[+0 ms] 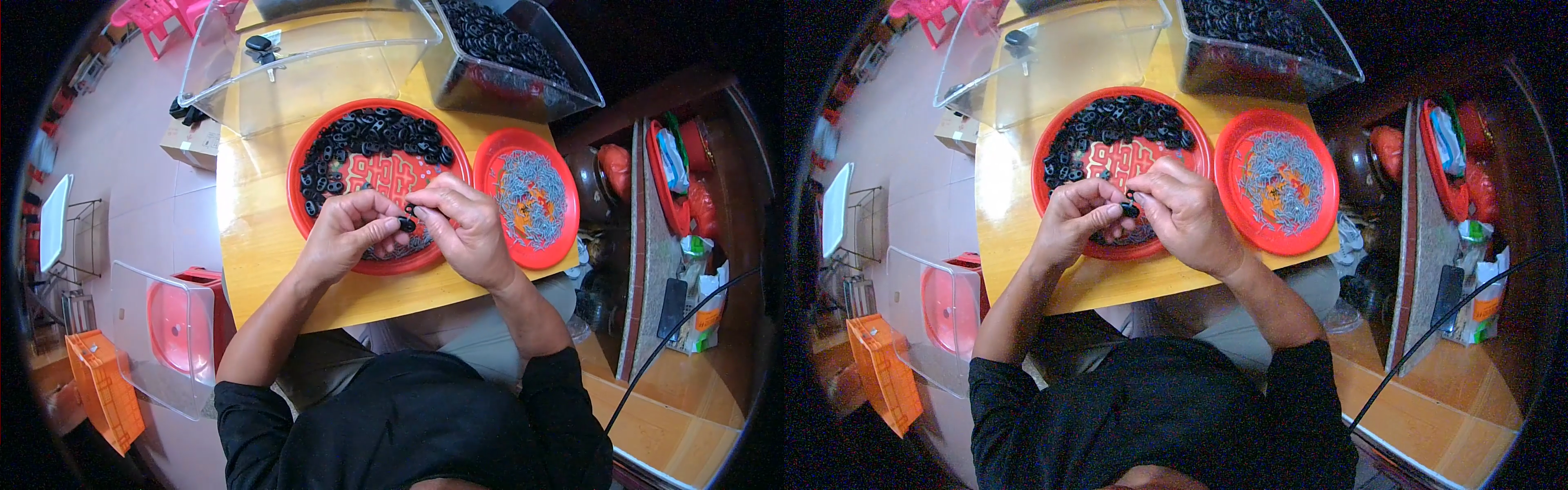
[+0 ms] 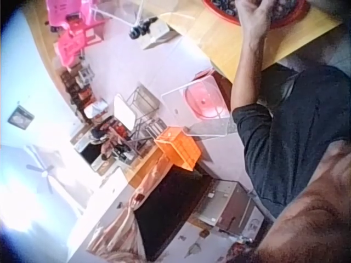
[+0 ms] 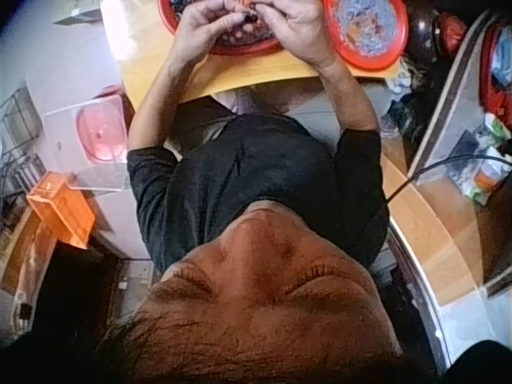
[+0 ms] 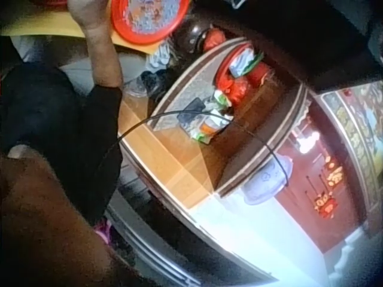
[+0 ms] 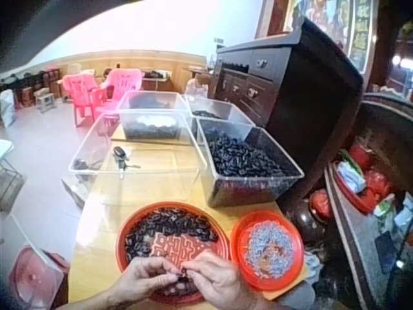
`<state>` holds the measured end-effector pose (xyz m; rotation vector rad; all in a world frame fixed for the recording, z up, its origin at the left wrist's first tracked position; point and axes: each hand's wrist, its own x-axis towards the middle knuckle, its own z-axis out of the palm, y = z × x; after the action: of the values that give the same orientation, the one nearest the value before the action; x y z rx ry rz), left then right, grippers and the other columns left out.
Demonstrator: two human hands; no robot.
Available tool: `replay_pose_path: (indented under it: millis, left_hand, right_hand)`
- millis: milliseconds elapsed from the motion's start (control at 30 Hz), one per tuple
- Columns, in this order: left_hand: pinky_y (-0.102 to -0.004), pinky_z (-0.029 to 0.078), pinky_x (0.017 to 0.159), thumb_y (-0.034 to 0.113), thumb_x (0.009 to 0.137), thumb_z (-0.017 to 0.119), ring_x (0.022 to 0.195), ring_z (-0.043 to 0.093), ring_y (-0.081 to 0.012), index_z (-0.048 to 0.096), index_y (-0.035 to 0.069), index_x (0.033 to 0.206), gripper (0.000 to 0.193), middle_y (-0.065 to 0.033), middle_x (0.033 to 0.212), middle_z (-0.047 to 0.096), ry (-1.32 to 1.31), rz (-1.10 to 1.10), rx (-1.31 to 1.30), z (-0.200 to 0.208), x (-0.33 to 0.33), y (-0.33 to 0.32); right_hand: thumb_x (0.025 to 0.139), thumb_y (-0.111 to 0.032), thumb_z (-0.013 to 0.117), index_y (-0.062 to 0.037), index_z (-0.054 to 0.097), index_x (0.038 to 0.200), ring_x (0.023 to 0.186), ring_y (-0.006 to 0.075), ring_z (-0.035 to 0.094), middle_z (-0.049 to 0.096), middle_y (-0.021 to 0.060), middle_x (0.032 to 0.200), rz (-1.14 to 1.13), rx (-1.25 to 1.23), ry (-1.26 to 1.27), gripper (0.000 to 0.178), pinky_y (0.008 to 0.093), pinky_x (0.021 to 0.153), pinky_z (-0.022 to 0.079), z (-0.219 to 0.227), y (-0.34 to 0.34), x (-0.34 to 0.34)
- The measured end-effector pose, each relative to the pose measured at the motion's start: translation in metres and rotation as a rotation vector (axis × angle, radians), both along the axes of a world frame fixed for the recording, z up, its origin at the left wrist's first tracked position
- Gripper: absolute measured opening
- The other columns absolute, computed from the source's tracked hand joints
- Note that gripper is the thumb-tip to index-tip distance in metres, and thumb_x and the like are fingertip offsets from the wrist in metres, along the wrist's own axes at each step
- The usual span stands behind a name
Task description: The person assembles plastic cord locks by picking up components from the plates and fitting them together by hand.
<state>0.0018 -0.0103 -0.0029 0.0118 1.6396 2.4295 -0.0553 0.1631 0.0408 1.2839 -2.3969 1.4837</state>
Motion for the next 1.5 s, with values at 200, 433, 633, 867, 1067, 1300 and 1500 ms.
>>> replay_pose_path:
  millis: [200,433,633,867,1067,1300,1500]
  left_hand:
    - [-0.0167,0.04,0.049,0.011,0.086,0.057,0.055,0.051,-0.0047,0.056,0.003,0.09,0.009,-0.0021,0.068,0.06,-0.006,0.016,-0.014,0.001,0.0,0.001]
    - [-0.0159,0.037,0.047,0.012,0.086,0.057,0.054,0.049,-0.0036,0.056,0.004,0.09,0.008,-0.0002,0.067,0.058,-0.038,0.019,0.047,0.0,0.001,0.001]
    - [-0.0156,0.036,0.047,0.014,0.086,0.057,0.053,0.048,-0.003,0.056,0.005,0.089,0.01,0.0007,0.066,0.057,-0.033,0.028,0.072,-0.003,0.002,0.001]
    - [-0.0154,0.03,0.043,0.017,0.086,0.058,0.049,0.044,-0.0024,0.056,0.005,0.087,0.012,0.0012,0.063,0.055,-0.029,0.05,0.071,-0.005,0.001,0.003]
    - [-0.0151,0.027,0.041,0.015,0.085,0.058,0.047,0.041,-0.0022,0.055,0.005,0.083,0.011,0.0011,0.06,0.053,-0.063,0.051,0.1,-0.001,0.003,0.001]
    - [-0.0169,0.028,0.042,0.013,0.084,0.058,0.048,0.04,-0.003,0.053,0.006,0.079,0.01,0.0025,0.06,0.05,-0.008,0.054,0.119,0.0,0.003,0.0]
    - [-0.0174,0.028,0.041,0.01,0.084,0.058,0.047,0.04,-0.0032,0.053,0.005,0.078,0.009,0.0029,0.06,0.049,0.003,0.041,0.155,-0.002,0.003,-0.002]
  right_hand:
    - [0.075,0.004,0.057,0.0026,0.058,0.086,0.069,0.0265,0.058,0.054,0.0139,0.074,0.025,0.022,-0.023,0.012,0.033,0.061,0.046,0.0,-0.001,-0.001]
    - [0.075,0.003,0.057,0.0026,0.058,0.084,0.068,0.0254,0.058,0.055,0.0136,0.074,0.03,0.03,-0.082,0.01,0.0331,0.06,0.046,0.0,-0.003,0.0]
    - [0.074,-0.005,0.064,0.0011,0.056,0.095,0.065,0.0244,0.057,0.055,0.013,0.077,-0.059,0.037,-0.208,0.022,0.0328,0.06,0.046,0.001,-0.001,0.004]
    - [0.065,-0.007,0.073,0.0025,0.055,0.102,0.067,0.0228,0.057,0.056,0.0141,0.081,-0.024,0.234,0.216,0.042,0.0305,0.057,0.046,-0.002,-0.002,0.01]
    - [0.069,-0.008,0.065,0.0035,0.051,0.099,0.073,0.0307,0.055,0.052,0.0155,0.081,-0.017,0.196,0.364,0.035,0.0381,0.061,0.046,-0.015,-0.006,0.014]
    - [0.065,0.001,0.068,0.0063,0.053,0.101,0.067,0.0286,0.056,0.055,0.0155,0.079,-0.007,0.114,0.413,0.039,0.0355,0.056,0.046,-0.022,-0.009,0.014]
    - [0.064,0.003,0.067,0.007,0.054,0.099,0.064,0.0279,0.056,0.055,0.0153,0.078,0.017,0.096,0.445,0.038,0.0343,0.054,0.046,-0.027,-0.011,0.012]
